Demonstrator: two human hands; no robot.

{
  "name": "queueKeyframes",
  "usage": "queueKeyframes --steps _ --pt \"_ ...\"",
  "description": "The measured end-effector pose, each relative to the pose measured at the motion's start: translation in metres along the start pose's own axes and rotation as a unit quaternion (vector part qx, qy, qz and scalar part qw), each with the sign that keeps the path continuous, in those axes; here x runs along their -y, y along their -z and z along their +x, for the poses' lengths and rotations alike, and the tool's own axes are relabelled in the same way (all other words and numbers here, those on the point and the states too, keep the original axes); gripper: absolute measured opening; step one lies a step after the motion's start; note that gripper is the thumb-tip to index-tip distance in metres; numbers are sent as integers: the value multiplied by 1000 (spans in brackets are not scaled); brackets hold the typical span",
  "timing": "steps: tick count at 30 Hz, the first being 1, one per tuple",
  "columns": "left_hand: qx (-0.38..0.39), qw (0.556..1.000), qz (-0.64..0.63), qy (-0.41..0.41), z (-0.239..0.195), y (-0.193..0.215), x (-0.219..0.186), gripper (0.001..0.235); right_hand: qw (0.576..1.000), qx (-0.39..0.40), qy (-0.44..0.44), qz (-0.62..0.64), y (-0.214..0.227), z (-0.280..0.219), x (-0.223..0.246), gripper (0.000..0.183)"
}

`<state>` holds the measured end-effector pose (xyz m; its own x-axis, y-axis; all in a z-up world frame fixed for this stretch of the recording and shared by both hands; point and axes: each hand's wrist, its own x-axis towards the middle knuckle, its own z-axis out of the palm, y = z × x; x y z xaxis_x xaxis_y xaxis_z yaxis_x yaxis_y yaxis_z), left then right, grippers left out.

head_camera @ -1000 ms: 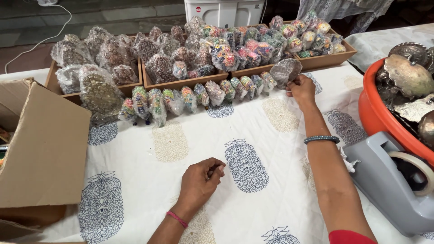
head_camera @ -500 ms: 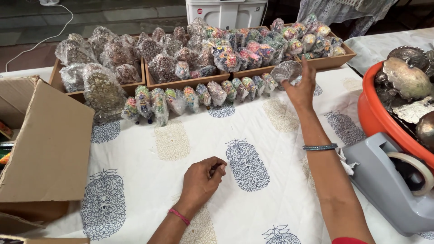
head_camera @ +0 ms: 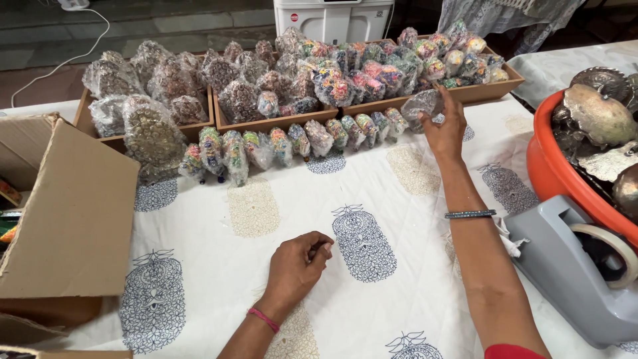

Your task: Wrapping small figurines in plastic and cleaning them with a cloth.

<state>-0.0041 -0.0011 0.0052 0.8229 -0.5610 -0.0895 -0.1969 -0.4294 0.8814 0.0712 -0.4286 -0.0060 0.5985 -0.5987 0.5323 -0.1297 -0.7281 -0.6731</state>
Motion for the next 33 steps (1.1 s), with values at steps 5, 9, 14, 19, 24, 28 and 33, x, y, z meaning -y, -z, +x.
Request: queueKeyframes --steps 5,9,14,19,24,28,33 --pt "1 1000 6 2 0 0 1 20 1000 -12 22 14 -4 -1 -10 91" --pt "-4 1000 1 -6 0 -1 2 20 999 -18 34 -17 -4 -2 -13 94" --pt "-9 1000 3 -14 -1 -1 1 20 999 -12 29 4 -4 0 -19 85" --pt "-10 1000 3 -17 -1 -1 2 20 998 2 25 64 -3 1 -17 81" --pt "-10 1000 2 -17 -1 -1 2 20 998 16 10 66 -3 -1 -15 86" --pt "-14 1000 -1 -19 -2 0 1 20 998 8 39 38 -6 1 -23 93" --pt "-7 1000 1 -18 -1 -1 2 20 999 20 -47 -16 -3 0 -19 110"
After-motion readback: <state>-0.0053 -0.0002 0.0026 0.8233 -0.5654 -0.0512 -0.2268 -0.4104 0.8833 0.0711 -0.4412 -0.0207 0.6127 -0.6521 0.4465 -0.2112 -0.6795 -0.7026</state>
